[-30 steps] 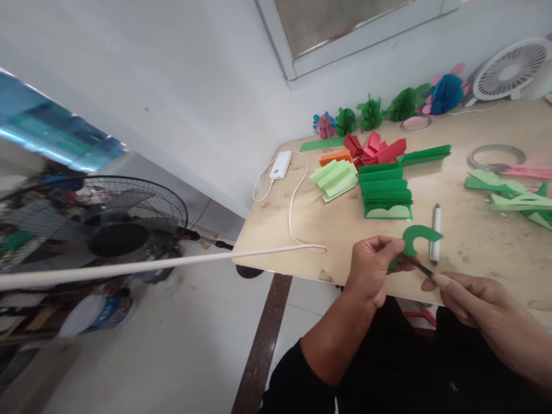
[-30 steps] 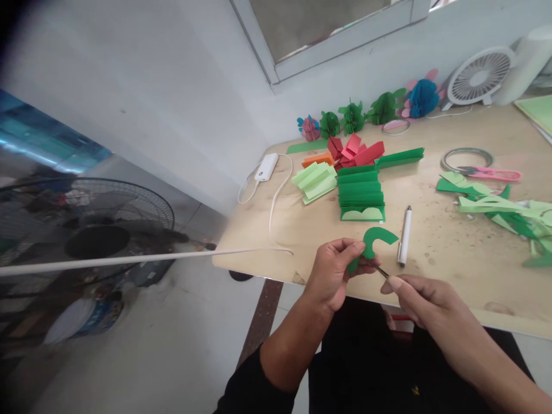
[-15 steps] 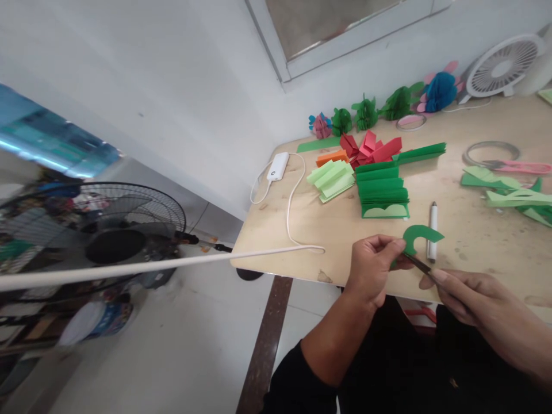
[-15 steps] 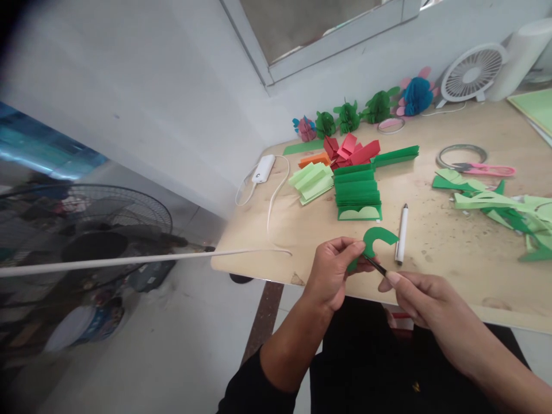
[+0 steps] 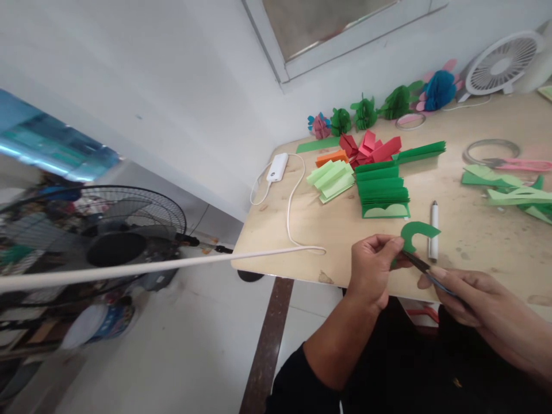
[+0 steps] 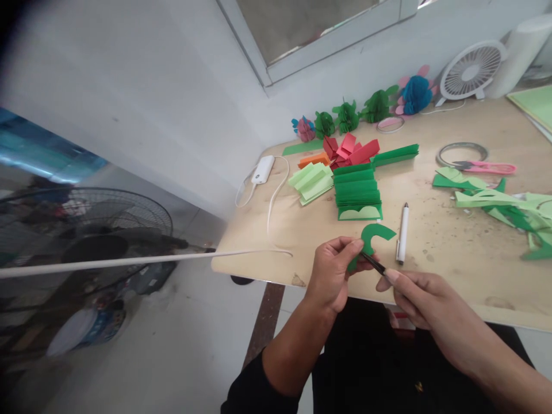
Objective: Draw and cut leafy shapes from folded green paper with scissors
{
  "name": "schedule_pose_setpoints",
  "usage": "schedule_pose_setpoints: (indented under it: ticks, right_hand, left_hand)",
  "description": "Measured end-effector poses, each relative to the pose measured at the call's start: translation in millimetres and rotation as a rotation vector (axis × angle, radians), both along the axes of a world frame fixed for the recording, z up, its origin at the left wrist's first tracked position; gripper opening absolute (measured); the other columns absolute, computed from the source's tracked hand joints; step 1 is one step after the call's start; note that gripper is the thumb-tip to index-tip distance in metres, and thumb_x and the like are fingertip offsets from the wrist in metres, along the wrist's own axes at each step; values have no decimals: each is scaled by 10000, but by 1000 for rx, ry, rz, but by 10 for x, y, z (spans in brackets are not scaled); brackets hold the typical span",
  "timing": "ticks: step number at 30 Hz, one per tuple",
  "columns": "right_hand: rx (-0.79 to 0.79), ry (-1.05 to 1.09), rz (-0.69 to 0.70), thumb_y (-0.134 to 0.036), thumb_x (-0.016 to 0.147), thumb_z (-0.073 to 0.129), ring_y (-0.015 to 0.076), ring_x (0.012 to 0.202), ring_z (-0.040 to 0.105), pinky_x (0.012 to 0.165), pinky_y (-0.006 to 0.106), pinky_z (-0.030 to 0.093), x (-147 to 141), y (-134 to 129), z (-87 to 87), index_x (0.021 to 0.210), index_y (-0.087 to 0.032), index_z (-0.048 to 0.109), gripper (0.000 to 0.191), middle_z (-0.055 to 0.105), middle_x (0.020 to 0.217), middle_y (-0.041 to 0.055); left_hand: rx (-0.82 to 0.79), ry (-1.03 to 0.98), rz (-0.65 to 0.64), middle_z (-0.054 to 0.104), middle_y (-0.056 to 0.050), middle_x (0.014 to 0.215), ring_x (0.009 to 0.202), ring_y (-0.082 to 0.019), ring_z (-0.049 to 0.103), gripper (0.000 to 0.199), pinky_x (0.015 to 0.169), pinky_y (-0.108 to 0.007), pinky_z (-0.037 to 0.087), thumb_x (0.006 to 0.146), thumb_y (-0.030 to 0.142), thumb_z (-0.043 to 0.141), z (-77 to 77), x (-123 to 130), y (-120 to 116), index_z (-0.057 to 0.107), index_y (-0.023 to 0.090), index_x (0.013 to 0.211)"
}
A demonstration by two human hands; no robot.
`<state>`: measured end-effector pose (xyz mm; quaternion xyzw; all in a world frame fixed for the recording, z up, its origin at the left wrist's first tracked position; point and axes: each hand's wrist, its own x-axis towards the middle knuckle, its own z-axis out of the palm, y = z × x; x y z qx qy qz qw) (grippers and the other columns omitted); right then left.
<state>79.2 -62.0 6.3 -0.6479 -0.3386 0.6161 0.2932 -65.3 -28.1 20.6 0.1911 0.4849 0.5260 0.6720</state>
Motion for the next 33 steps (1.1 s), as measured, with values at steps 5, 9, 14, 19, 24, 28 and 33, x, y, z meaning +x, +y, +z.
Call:
schedule_pose_setpoints:
  ticks: [5,9,14,19,24,28,33]
  right_hand:
    - [-59,69,10,-762,457,767,100,457,244,395,270,319,-7,9,33,482,-248,483,588,299,507,-75]
    - [-63,65,16,-724,457,780,96,473,222,402,263,280,8,10,-6,480,-248,462,573,307,512,-74]
    - [-71,82,-5,-747,456,785,104,483,261,414,265,294,17,7,-36,507,-246,498,579,317,518,-70]
    - [-58,32,16,-799,453,747,93,459,242,406,278,327,10,-4,16,449,-254,400,646,289,502,-72]
    - [-75,57,7,-786,434,771,85,464,220,405,262,284,1,-2,22,448,-244,432,640,299,496,-71]
    - [-84,48,-17,-835,423,739,88,459,225,400,261,270,10,-3,-14,428,-243,438,663,300,488,-63]
    - [-88,18,-35,-846,408,731,93,457,223,395,268,266,4,0,-9,439,-248,484,647,296,489,-64]
  left_hand:
    - [2,1,18,695,-35,623,620,-194,712,419,659,-323,580,549,475,895,-4,1,-2,651,150,650]
    - [6,3,2,701,-41,635,625,-194,714,405,659,-316,574,567,467,890,-10,5,-5,661,146,663]
    - [15,-7,-14,694,-35,610,583,-177,692,396,629,-293,552,576,455,887,-11,14,-3,653,149,667]
    - [8,-3,-19,687,-34,600,580,-181,690,417,636,-301,549,562,473,891,-4,14,-4,651,150,671]
    - [12,-1,-28,693,-34,605,572,-163,677,388,626,-285,545,579,453,882,6,3,-11,653,152,668]
    - [11,-8,-25,690,-34,600,561,-160,670,410,616,-283,540,565,466,889,3,4,-12,650,150,668]
    - [9,-9,-19,683,-30,587,543,-152,655,392,599,-273,530,565,442,886,0,10,-15,646,147,662]
